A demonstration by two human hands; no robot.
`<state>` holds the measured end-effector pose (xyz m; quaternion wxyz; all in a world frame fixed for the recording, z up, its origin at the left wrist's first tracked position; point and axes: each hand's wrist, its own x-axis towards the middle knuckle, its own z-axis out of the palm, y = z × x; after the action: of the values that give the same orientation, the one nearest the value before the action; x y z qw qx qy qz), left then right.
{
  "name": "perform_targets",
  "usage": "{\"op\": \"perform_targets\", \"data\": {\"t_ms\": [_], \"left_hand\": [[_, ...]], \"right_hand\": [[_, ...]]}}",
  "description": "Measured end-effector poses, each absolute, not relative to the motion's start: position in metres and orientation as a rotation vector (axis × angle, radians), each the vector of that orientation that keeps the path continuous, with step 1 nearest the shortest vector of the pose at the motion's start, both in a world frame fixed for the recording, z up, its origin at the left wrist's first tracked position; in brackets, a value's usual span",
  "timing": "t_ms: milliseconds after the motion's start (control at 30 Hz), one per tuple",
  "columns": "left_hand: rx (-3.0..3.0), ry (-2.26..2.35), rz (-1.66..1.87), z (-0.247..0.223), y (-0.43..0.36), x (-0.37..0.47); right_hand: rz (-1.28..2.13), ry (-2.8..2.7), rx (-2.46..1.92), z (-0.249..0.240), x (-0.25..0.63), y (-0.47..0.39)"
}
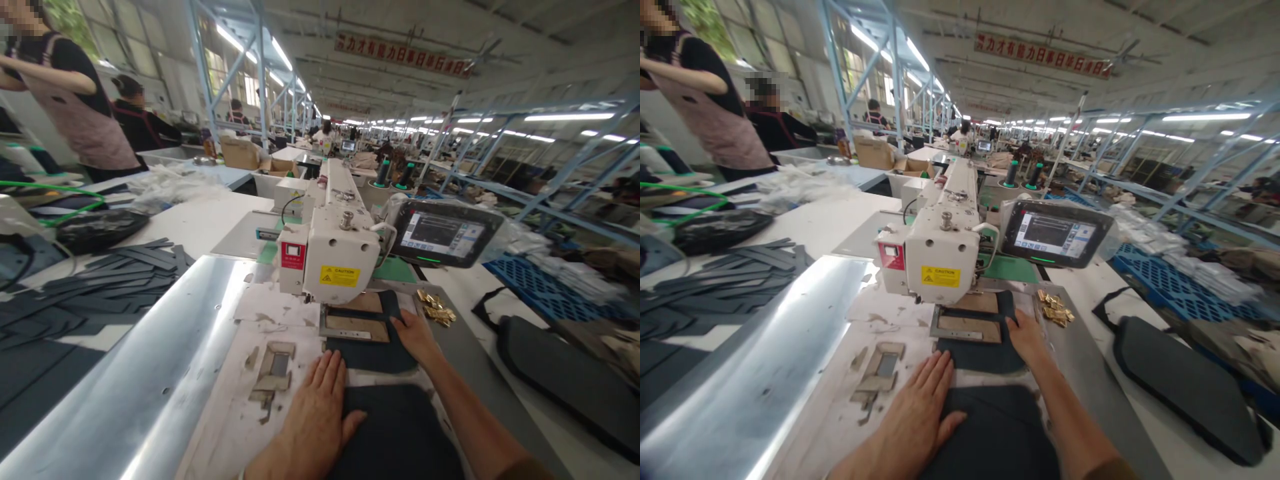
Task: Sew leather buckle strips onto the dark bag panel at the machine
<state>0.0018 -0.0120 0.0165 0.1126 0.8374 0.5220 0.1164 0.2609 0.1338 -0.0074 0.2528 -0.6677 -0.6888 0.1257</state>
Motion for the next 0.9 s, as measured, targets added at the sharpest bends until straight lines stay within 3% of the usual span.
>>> {"op": "perform_targets", "data": {"t_ms": [267, 400, 567, 900], "left_hand": [[2.548, 1.547, 0.280, 0.020, -0.009, 0.003], [2.563, 1.533, 0.333, 0.018, -0.008, 0.002], [2.569, 1.539, 0.394, 0.015, -0.007, 0.003], [2.595, 1.550, 0.451, 0.013, -0.003, 0.007]], "right_hand": [[0.213, -1.727, -1.723, 0.007, 0.270, 0.120], [0.188, -2.147, -1.406, 0.018, 0.288, 0.056], [0.040, -2.558, -1.418, 0.007, 0.292, 0.000], [-0.117, -2.599, -1.460, 0.004, 0.283, 0.023]]}}
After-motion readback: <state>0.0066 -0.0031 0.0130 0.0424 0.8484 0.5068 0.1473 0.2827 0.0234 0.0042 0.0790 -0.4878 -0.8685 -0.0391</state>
